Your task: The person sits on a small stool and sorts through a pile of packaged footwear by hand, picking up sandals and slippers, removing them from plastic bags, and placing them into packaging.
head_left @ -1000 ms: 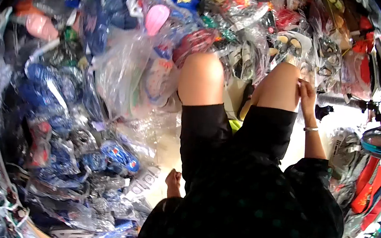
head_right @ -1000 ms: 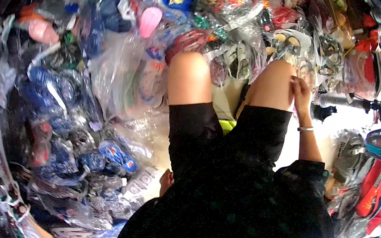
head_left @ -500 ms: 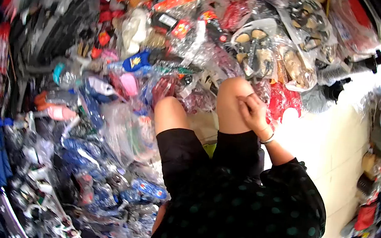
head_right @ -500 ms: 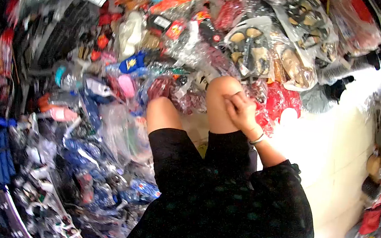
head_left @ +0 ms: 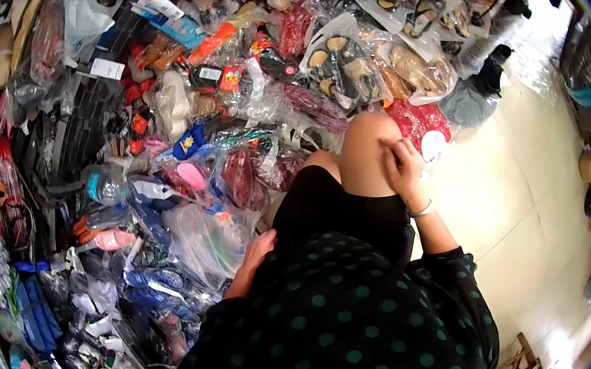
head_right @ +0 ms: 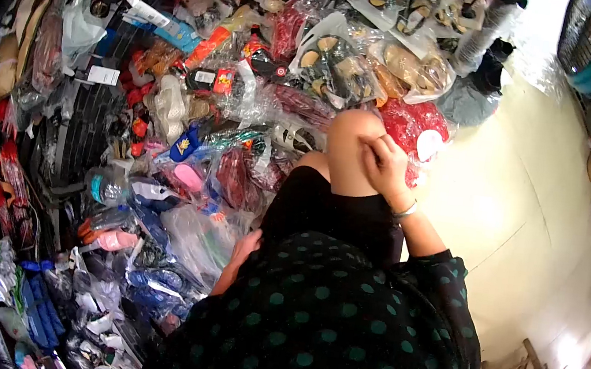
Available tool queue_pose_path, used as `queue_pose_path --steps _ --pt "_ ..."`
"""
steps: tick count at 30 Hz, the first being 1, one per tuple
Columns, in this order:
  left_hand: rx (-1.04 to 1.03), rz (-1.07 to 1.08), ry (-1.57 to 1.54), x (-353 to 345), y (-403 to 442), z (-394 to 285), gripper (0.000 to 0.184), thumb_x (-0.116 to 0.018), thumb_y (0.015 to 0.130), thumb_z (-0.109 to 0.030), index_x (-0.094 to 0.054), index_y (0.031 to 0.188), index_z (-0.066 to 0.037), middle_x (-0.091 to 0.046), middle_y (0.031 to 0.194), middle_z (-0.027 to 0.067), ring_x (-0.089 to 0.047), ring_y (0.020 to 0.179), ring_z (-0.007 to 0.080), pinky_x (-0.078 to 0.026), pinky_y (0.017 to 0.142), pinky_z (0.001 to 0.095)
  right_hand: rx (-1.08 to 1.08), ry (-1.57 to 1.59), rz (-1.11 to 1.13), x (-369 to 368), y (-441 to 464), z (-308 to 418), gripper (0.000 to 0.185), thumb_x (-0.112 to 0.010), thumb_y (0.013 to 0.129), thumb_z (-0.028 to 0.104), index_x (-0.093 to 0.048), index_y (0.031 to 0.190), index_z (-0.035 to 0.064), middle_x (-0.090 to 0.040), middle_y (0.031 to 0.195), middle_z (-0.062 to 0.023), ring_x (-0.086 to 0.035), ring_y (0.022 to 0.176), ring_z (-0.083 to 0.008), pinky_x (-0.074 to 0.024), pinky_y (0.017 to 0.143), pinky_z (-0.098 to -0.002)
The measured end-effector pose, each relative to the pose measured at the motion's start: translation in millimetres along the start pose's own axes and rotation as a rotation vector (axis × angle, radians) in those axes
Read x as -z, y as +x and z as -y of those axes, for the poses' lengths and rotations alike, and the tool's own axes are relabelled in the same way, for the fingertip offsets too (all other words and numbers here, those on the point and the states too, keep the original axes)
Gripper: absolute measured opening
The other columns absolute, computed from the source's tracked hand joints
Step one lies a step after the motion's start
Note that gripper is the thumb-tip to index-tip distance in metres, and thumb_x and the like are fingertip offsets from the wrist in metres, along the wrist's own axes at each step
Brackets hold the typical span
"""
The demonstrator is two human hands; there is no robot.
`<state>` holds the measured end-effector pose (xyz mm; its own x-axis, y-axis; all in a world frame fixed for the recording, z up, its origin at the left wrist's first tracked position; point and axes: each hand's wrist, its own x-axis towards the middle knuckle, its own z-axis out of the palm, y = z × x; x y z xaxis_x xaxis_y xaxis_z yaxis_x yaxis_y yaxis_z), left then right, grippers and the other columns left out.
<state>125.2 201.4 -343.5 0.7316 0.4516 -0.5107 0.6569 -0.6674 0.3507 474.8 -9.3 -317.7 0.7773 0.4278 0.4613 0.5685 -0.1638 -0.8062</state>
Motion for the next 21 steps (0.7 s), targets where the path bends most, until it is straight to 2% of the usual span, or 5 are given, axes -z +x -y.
queue_pose_path --steps 6,10,12,16,21 --pt "-0.307 -0.085 -0.027 -13 47 -8 0.016 -0.051 0.081 -0.009 -0.046 0.094 -0.001 -0.049 0.087 0.0237 -0.048 0.087 0.0454 -0.041 0.069 0.0462 -0.129 -0.094 -0.097 24 -24 -1 0.016 -0.055 0.078 0.000 -0.063 0.092 0.0040 -0.053 0.071 -0.0117 -0.052 0.058 -0.0245 -0.0416 0.053 -0.0314" --pt "-0.324 -0.058 -0.023 -58 53 34 0.045 -0.064 0.074 -0.009 -0.039 0.106 0.010 -0.046 0.103 0.0286 -0.048 0.097 0.0440 -0.043 0.078 0.0450 -0.166 -0.145 -0.061 19 -27 4 0.016 -0.054 0.080 0.001 -0.062 0.093 0.0046 -0.054 0.073 -0.0113 -0.052 0.060 -0.0240 -0.0415 0.054 -0.0320" --pt "-0.563 -0.303 0.040 -65 55 37 0.040 -0.063 0.072 -0.008 -0.041 0.101 0.008 -0.046 0.101 0.0284 -0.046 0.094 0.0457 -0.042 0.078 0.0452 -0.143 -0.148 -0.050 14 -25 5 0.016 -0.054 0.080 0.002 -0.062 0.093 0.0049 -0.054 0.073 -0.0115 -0.052 0.060 -0.0244 -0.0415 0.055 -0.0320" --pt "-0.250 0.033 -0.175 -31 48 11 0.025 -0.061 0.073 -0.007 -0.049 0.090 0.006 -0.052 0.093 0.0259 -0.048 0.091 0.0457 -0.044 0.070 0.0444 -0.068 -0.104 -0.054 7 -26 11 0.016 -0.054 0.080 0.002 -0.062 0.094 0.0046 -0.054 0.074 -0.0117 -0.053 0.062 -0.0250 -0.0419 0.055 -0.0320" --pt "-0.307 0.018 -0.143 -31 85 -14 0.020 -0.058 0.074 -0.005 -0.051 0.088 0.005 -0.053 0.089 0.0244 -0.050 0.087 0.0439 -0.044 0.070 0.0426 -0.043 -0.072 -0.059 -1 -28 10 0.016 -0.054 0.080 0.002 -0.063 0.093 0.0044 -0.056 0.076 -0.0113 -0.055 0.066 -0.0252 -0.0432 0.058 -0.0316"
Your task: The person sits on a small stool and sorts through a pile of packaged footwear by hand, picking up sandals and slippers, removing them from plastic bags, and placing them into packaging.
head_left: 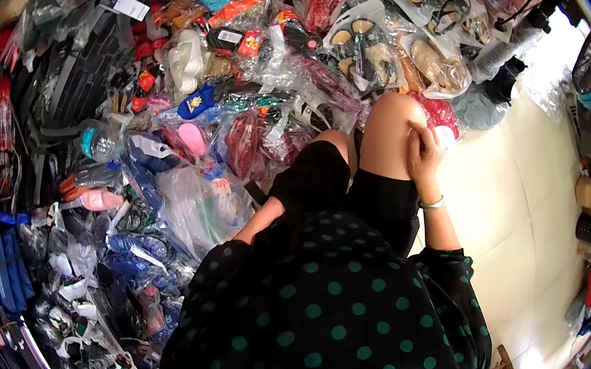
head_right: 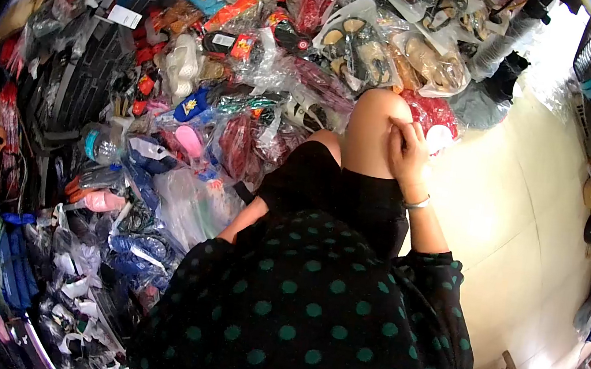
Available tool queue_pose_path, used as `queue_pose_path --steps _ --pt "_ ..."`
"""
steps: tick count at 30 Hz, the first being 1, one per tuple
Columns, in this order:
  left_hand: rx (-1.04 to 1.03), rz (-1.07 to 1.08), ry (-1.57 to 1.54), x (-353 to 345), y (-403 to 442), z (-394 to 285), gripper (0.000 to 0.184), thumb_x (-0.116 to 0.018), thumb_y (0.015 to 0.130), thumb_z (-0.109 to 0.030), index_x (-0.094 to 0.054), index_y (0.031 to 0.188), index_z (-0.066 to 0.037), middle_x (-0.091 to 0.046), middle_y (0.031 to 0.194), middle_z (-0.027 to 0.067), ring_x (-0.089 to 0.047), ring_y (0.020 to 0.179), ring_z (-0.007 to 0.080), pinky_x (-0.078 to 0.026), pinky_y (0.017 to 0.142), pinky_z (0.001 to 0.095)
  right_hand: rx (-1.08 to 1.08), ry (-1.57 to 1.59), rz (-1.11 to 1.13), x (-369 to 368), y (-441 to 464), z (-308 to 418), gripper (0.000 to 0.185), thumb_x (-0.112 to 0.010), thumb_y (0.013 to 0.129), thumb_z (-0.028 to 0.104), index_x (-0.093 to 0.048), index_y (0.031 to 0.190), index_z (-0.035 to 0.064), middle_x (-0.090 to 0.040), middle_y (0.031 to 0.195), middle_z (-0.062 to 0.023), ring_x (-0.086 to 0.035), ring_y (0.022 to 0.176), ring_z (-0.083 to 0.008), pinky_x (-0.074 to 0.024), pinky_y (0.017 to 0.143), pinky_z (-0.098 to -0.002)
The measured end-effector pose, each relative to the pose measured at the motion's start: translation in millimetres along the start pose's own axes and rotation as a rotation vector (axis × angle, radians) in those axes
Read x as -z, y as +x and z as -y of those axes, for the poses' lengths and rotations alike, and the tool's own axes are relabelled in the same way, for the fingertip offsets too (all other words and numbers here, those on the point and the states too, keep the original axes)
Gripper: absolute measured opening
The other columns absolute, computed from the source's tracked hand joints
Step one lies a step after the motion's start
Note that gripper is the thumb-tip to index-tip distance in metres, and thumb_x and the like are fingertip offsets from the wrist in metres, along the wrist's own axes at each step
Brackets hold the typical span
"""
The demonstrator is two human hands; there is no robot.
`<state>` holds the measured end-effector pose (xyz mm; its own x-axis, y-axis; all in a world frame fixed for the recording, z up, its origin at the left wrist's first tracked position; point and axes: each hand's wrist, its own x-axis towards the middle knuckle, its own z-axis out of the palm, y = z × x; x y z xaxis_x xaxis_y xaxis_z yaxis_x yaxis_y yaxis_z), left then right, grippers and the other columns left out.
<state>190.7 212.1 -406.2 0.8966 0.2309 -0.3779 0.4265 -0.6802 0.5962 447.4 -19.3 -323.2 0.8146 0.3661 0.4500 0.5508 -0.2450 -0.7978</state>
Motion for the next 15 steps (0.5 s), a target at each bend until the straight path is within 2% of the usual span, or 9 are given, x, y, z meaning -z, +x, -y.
queue_pose_path --steps 7,13,15 --pt "0.010 -0.058 0.032 1 -3 -3 0.013 -0.055 0.075 -0.003 -0.053 0.086 0.004 -0.054 0.083 0.0222 -0.052 0.082 0.0416 -0.045 0.069 0.0401 0.013 0.010 0.038 4 -5 7 0.016 -0.054 0.080 0.002 -0.063 0.094 0.0047 -0.055 0.074 -0.0107 -0.055 0.064 -0.0237 -0.0426 0.056 -0.0310" --pt "0.125 -0.168 0.029 -18 -103 -15 0.009 -0.052 0.076 -0.001 -0.054 0.084 0.003 -0.055 0.078 0.0203 -0.054 0.078 0.0395 -0.045 0.069 0.0380 0.015 0.046 0.051 3 -4 7 0.016 -0.055 0.081 0.001 -0.063 0.093 0.0041 -0.052 0.071 -0.0100 -0.053 0.059 -0.0214 -0.0413 0.054 -0.0296" --pt "0.172 -0.226 0.063 -21 -155 -33 0.008 -0.050 0.077 0.000 -0.055 0.083 0.002 -0.056 0.077 0.0197 -0.055 0.077 0.0388 -0.046 0.069 0.0372 -0.054 0.033 0.157 3 0 6 0.015 -0.055 0.081 0.001 -0.063 0.093 0.0027 -0.055 0.073 -0.0106 -0.054 0.060 -0.0206 -0.0420 0.055 -0.0286"
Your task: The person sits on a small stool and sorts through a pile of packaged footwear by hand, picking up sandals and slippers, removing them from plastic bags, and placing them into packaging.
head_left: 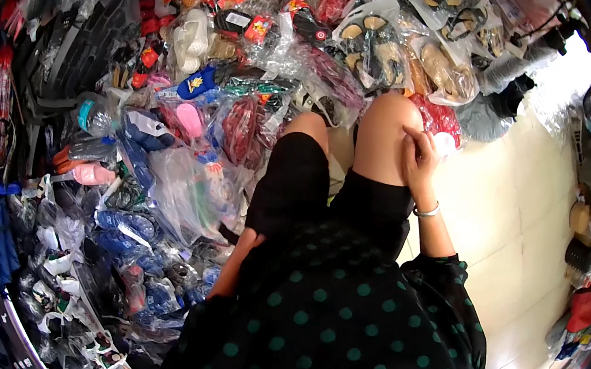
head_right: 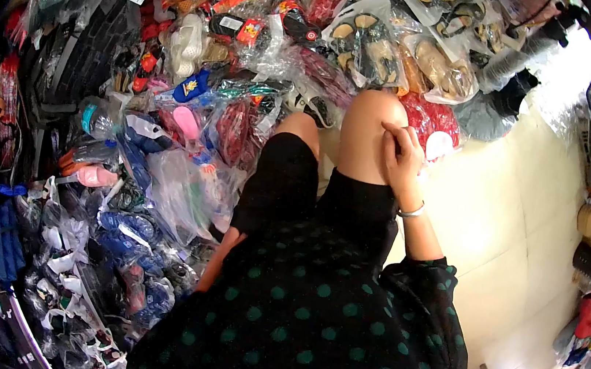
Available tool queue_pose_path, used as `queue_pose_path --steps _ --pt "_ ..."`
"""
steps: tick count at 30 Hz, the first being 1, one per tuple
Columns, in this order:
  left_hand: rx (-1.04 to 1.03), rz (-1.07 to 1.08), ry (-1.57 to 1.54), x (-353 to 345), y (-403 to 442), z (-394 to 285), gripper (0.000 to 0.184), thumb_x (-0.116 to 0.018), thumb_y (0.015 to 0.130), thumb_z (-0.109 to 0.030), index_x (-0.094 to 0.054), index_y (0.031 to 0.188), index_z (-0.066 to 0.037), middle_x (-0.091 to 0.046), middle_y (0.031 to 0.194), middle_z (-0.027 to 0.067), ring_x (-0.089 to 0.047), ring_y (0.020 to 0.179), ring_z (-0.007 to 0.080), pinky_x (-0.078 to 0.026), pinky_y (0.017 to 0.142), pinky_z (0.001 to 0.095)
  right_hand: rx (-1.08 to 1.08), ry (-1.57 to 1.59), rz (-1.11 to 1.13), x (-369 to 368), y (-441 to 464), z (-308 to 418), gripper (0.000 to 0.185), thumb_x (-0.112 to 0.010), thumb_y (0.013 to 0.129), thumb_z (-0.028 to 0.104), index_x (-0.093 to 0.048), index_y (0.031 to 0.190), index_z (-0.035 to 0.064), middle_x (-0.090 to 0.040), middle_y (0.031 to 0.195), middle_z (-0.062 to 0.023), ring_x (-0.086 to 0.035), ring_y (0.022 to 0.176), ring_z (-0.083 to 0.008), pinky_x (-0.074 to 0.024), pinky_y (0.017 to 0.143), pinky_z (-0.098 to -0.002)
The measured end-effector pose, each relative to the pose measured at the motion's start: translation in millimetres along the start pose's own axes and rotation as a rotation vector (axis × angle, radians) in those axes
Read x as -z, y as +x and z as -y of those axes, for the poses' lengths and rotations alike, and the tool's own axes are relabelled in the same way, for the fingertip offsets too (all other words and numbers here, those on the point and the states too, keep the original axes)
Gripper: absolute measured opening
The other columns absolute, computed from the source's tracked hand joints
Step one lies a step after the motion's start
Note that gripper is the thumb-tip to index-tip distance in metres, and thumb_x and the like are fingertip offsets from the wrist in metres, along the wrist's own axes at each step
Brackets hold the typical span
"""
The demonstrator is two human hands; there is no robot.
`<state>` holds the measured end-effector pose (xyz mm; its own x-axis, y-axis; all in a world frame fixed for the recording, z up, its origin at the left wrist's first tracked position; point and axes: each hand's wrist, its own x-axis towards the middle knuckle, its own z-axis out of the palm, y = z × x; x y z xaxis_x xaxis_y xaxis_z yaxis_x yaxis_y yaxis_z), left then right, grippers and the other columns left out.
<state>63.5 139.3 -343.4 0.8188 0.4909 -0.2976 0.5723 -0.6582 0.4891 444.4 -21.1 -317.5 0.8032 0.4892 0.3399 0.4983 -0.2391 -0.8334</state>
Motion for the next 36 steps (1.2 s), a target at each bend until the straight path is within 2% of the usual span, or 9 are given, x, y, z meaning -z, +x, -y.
queue_pose_path --steps 3,7,11,13,19,22,26,31,36 --pt "0.163 -0.083 -0.179 31 -49 -19 0.009 -0.049 0.077 0.001 -0.056 0.082 0.002 -0.056 0.074 0.0188 -0.056 0.075 0.0378 -0.046 0.068 0.0362 0.082 0.135 0.047 -5 25 -3 0.014 -0.055 0.081 0.001 -0.063 0.093 0.0015 -0.059 0.077 -0.0112 -0.056 0.064 -0.0197 -0.0435 0.058 -0.0274" --pt "0.266 -0.390 -0.575 68 -57 -3 0.014 -0.046 0.079 0.004 -0.059 0.078 0.000 -0.062 0.081 0.0062 -0.058 0.079 0.0152 -0.044 0.077 0.0260 0.147 0.149 0.159 -24 95 31 0.016 -0.055 0.082 0.003 -0.062 0.096 0.0020 -0.061 0.081 -0.0114 -0.059 0.069 -0.0179 -0.0449 0.063 -0.0262" --pt "0.448 -0.692 -0.469 108 10 -5 0.013 -0.047 0.081 0.004 -0.059 0.084 0.000 -0.061 0.086 0.0083 -0.058 0.085 0.0179 -0.044 0.081 0.0274 0.069 0.312 0.438 -95 163 48 0.022 -0.057 0.082 0.007 -0.059 0.104 0.0031 -0.060 0.080 -0.0102 -0.053 0.065 -0.0137 -0.0441 0.061 -0.0261" --pt "0.175 -0.858 -0.364 121 56 3 0.011 -0.049 0.082 0.003 -0.057 0.089 0.000 -0.060 0.093 0.0110 -0.056 0.090 0.0201 -0.043 0.084 0.0293 0.010 0.228 0.593 -144 193 32 0.029 -0.059 0.082 0.015 -0.057 0.108 0.0048 -0.061 0.083 -0.0123 -0.054 0.067 -0.0141 -0.0449 0.061 -0.0279" --pt "0.024 -0.778 -0.289 152 164 48 0.013 -0.051 0.078 0.004 -0.060 0.086 0.000 -0.060 0.094 0.0137 -0.057 0.091 0.0248 -0.044 0.082 0.0317 -0.371 -0.066 0.708 -290 240 -100 0.054 -0.066 0.077 0.025 -0.047 0.121 -0.0016 -0.059 0.101 -0.0123 -0.055 0.090 -0.0183 -0.0435 0.077 -0.0304" --pt "-0.019 -0.729 -0.194 170 194 77 0.014 -0.052 0.077 0.003 -0.061 0.086 -0.002 -0.062 0.092 0.0126 -0.059 0.088 0.0253 -0.045 0.080 0.0320 -0.630 0.025 0.326 -357 238 -189 0.077 -0.073 0.069 0.029 -0.037 0.127 -0.0042 -0.052 0.116 -0.0173 -0.050 0.105 -0.0241 -0.0404 0.087 -0.0331" --pt "0.147 -0.775 -0.361 180 221 99 0.012 -0.052 0.079 0.000 -0.061 0.087 -0.001 -0.063 0.087 0.0112 -0.060 0.083 0.0259 -0.045 0.076 0.0322 -0.617 -0.248 0.052 -378 235 -134 0.091 -0.077 0.058 0.046 -0.040 0.124 -0.0048 -0.048 0.119 -0.0269 -0.046 0.114 -0.0358 -0.0382 0.093 -0.0382" --pt "0.117 -0.687 -0.414 187 241 84 0.010 -0.053 0.079 0.000 -0.061 0.086 -0.001 -0.063 0.085 0.0111 -0.060 0.081 0.0244 -0.046 0.074 0.0310 -0.742 0.396 0.428 -365 239 -107 0.072 -0.078 0.063 0.033 -0.045 0.117 -0.0019 -0.061 0.098 -0.0099 -0.058 0.080 -0.0227 -0.0485 0.072 -0.0323" --pt "0.039 -0.651 -0.439 186 256 71 0.010 -0.054 0.078 0.001 -0.060 0.086 -0.001 -0.062 0.084 0.0120 -0.059 0.079 0.0267 -0.046 0.072 0.0327 -0.907 0.314 0.619 -311 251 -72 0.060 -0.076 0.065 0.030 -0.050 0.111 0.0003 -0.061 0.094 -0.0063 -0.056 0.071 -0.0169 -0.0454 0.059 -0.0296"
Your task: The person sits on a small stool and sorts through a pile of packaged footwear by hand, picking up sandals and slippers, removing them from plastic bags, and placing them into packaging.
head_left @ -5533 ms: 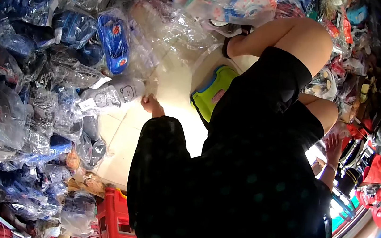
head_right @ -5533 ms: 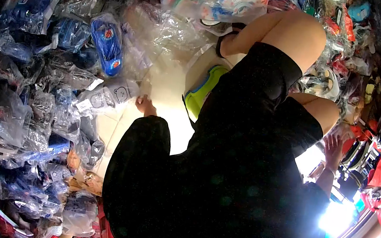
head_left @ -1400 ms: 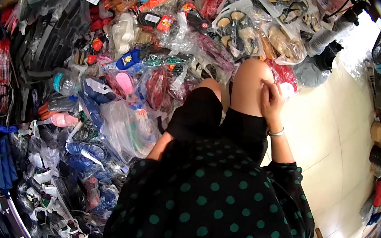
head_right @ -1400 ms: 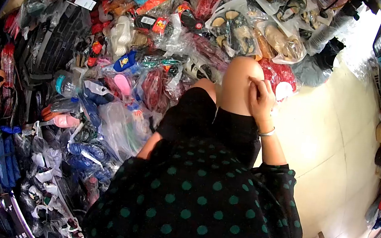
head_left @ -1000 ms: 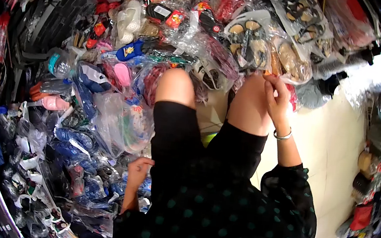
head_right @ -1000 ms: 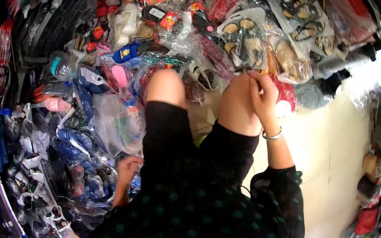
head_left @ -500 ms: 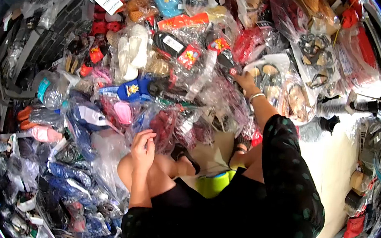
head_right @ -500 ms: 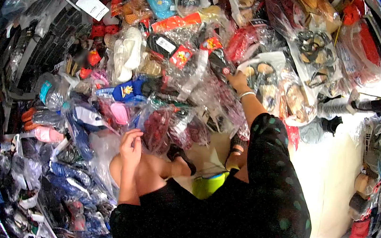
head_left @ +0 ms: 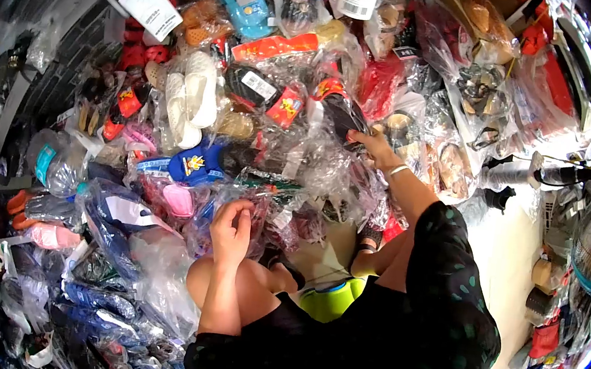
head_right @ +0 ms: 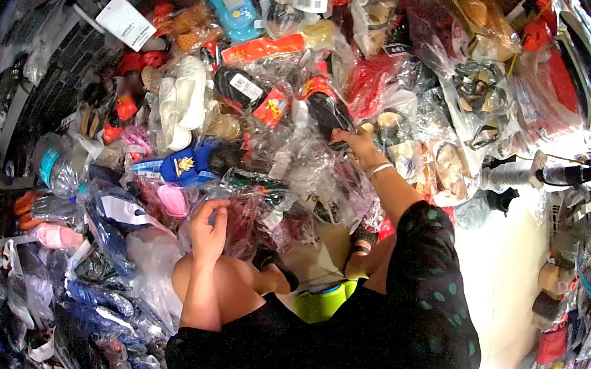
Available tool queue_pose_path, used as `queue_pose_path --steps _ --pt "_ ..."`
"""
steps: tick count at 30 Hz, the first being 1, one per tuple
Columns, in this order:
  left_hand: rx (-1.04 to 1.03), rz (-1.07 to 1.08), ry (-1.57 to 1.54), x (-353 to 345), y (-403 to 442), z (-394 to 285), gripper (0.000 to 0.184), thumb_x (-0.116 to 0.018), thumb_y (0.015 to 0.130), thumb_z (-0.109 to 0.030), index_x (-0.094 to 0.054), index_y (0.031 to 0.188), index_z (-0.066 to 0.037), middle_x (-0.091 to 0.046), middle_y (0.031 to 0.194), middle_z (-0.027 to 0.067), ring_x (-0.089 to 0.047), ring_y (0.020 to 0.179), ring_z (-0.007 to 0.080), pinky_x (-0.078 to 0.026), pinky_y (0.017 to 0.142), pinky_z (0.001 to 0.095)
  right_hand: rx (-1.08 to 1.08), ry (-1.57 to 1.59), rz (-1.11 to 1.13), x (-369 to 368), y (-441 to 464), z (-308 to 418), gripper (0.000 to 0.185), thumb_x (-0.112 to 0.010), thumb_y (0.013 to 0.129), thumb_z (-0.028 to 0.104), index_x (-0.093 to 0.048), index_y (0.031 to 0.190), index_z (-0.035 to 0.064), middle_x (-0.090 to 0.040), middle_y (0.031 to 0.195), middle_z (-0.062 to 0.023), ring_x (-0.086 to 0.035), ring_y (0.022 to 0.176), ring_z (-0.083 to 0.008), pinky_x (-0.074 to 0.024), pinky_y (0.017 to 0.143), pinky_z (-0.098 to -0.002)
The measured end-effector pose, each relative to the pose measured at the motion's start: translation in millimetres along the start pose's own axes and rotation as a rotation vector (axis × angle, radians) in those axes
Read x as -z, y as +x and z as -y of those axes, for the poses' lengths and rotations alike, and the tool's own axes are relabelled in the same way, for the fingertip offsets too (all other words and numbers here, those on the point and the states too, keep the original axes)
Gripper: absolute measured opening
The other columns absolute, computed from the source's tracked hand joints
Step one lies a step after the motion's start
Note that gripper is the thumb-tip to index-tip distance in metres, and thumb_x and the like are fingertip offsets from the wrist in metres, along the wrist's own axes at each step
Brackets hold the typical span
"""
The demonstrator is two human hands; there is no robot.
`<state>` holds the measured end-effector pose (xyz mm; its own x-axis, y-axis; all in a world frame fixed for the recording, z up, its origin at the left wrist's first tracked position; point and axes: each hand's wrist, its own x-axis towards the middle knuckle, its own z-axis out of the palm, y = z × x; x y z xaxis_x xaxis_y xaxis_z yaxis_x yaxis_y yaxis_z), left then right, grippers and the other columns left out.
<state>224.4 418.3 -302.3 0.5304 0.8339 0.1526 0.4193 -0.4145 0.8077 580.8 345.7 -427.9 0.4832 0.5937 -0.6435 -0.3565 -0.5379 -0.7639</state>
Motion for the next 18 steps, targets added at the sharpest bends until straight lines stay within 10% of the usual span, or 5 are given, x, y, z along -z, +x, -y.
queue_pose_path --steps 7,18 --pt "-0.039 0.082 0.057 -17 3 -16 0.011 -0.054 0.076 0.000 -0.060 0.085 -0.002 -0.061 0.083 0.0129 -0.058 0.077 0.0303 -0.046 0.070 0.0355 0.251 0.346 0.048 63 -94 50 0.050 -0.068 0.076 0.017 -0.047 0.114 -0.0074 -0.061 0.095 -0.0112 -0.059 0.085 -0.0171 -0.0478 0.075 -0.0292" --pt "0.012 0.105 -0.017 -39 18 -28 0.010 -0.055 0.077 0.000 -0.060 0.086 -0.002 -0.061 0.083 0.0121 -0.059 0.076 0.0270 -0.047 0.067 0.0331 0.928 0.124 -0.650 153 -31 239 0.061 -0.073 0.072 0.027 -0.044 0.116 -0.0055 -0.056 0.106 -0.0148 -0.055 0.091 -0.0193 -0.0438 0.082 -0.0296"
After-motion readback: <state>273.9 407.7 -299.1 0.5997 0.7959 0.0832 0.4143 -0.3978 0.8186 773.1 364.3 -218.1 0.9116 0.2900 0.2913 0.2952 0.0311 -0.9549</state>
